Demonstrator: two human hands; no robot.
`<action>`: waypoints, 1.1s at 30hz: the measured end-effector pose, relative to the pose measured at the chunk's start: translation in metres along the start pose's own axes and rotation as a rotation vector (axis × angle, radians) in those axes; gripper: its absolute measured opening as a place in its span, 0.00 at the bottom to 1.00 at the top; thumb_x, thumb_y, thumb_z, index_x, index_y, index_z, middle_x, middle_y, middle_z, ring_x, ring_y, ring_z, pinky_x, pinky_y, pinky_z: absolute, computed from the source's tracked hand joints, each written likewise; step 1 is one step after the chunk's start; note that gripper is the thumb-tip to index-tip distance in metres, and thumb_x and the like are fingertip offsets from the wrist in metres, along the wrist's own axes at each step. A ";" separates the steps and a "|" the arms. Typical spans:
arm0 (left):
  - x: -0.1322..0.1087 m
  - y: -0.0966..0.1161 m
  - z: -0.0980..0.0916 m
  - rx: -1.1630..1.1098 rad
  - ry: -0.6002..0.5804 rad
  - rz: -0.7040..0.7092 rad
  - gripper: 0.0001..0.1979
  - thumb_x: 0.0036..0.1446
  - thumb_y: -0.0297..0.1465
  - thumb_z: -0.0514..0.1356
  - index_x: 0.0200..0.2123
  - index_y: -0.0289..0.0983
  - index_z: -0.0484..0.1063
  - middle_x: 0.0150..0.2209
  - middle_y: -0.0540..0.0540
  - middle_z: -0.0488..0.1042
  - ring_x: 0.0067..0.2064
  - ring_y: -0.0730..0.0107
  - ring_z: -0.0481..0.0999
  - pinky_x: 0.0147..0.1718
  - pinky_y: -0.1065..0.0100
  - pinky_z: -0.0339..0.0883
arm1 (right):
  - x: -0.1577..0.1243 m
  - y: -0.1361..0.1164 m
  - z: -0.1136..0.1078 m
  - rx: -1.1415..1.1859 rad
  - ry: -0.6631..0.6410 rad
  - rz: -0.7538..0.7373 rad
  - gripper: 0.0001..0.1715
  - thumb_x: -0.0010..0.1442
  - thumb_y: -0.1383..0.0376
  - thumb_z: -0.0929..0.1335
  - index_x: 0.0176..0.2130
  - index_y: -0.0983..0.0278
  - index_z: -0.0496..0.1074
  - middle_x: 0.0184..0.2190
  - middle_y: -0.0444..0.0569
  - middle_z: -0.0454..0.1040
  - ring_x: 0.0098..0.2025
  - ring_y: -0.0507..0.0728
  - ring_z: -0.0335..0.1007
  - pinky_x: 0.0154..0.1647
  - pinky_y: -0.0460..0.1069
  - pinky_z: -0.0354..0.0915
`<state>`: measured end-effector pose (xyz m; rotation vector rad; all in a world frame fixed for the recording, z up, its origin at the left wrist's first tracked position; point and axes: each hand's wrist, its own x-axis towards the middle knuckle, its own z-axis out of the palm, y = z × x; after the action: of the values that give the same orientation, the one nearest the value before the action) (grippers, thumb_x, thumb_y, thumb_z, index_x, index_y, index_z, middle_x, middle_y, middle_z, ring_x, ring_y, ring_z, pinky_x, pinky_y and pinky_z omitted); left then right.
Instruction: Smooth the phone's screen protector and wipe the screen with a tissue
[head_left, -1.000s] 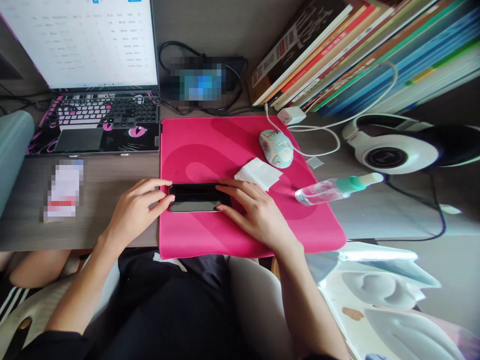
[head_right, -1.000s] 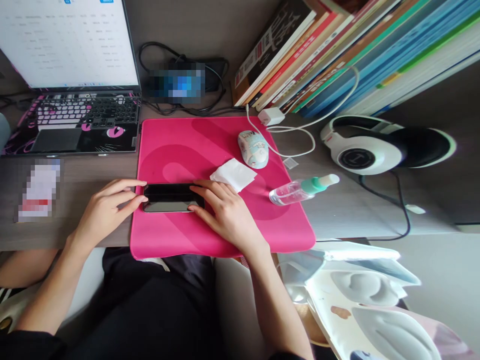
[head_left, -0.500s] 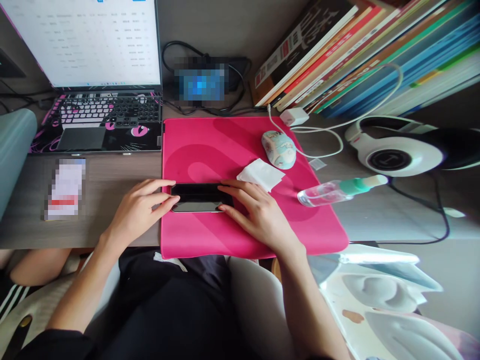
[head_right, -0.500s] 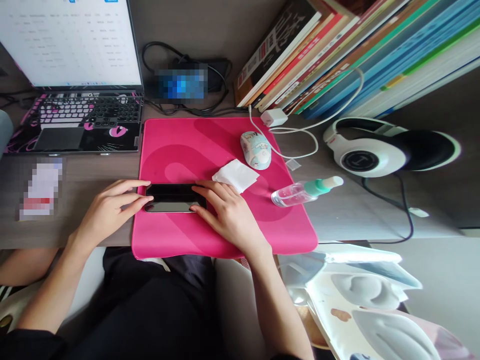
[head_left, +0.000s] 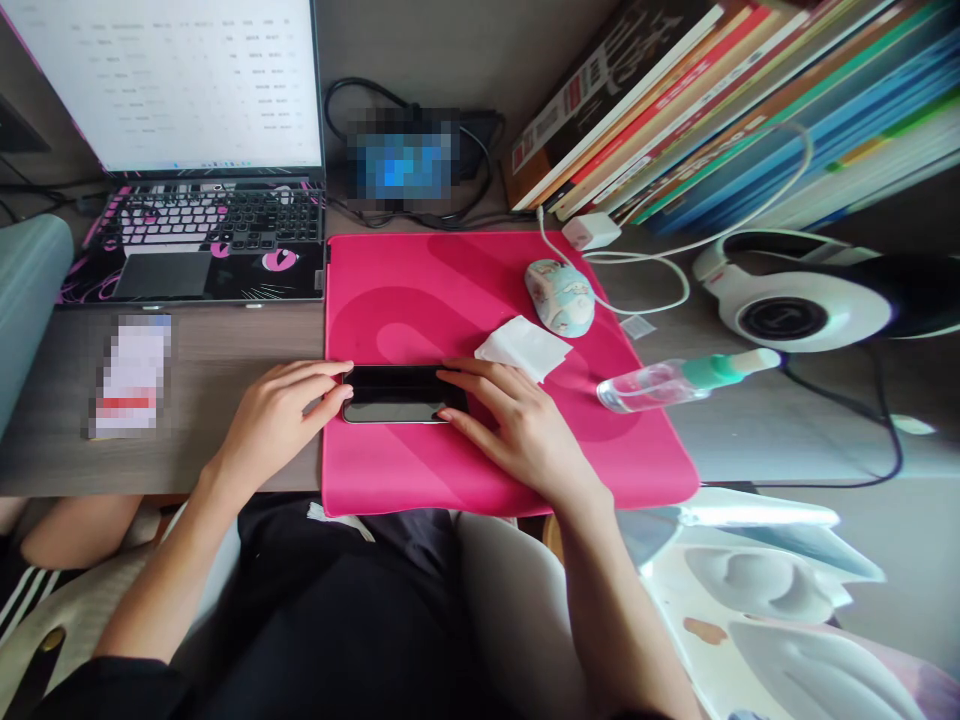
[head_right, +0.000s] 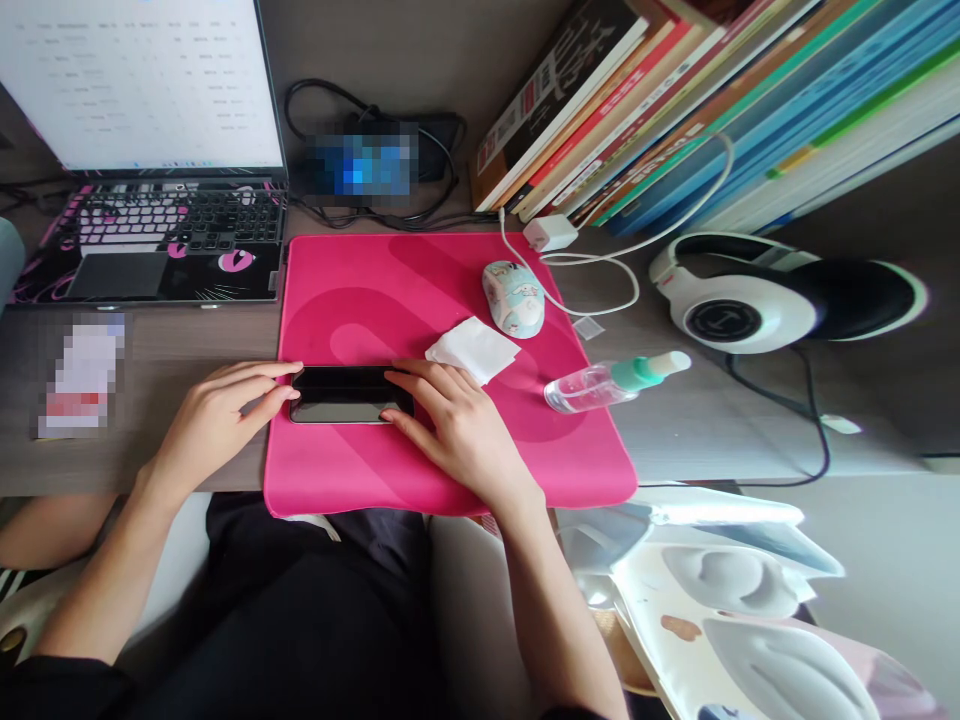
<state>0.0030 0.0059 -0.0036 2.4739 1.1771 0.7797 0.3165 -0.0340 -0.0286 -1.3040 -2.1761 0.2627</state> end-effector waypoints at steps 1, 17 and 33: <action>0.000 0.000 0.000 0.009 0.000 0.005 0.10 0.76 0.33 0.59 0.40 0.40 0.80 0.57 0.46 0.84 0.57 0.58 0.84 0.58 0.53 0.75 | 0.000 0.000 0.000 0.000 0.001 -0.001 0.21 0.76 0.54 0.67 0.63 0.56 0.73 0.61 0.57 0.79 0.61 0.67 0.78 0.63 0.65 0.72; -0.001 -0.001 -0.004 0.168 -0.130 0.117 0.12 0.70 0.40 0.67 0.47 0.40 0.71 0.61 0.41 0.79 0.58 0.52 0.80 0.56 0.52 0.72 | -0.001 0.000 0.000 -0.007 -0.004 -0.011 0.21 0.75 0.55 0.68 0.63 0.58 0.73 0.61 0.58 0.79 0.61 0.67 0.78 0.63 0.65 0.72; -0.003 -0.001 -0.001 0.448 -0.017 0.420 0.16 0.73 0.31 0.60 0.58 0.32 0.80 0.61 0.37 0.80 0.55 0.54 0.85 0.51 0.55 0.80 | -0.001 0.002 0.001 -0.016 0.000 -0.018 0.21 0.75 0.56 0.68 0.63 0.58 0.73 0.61 0.58 0.79 0.61 0.67 0.78 0.64 0.64 0.72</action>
<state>0.0004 0.0039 -0.0041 3.1562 0.9110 0.6421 0.3178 -0.0338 -0.0310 -1.2928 -2.1930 0.2383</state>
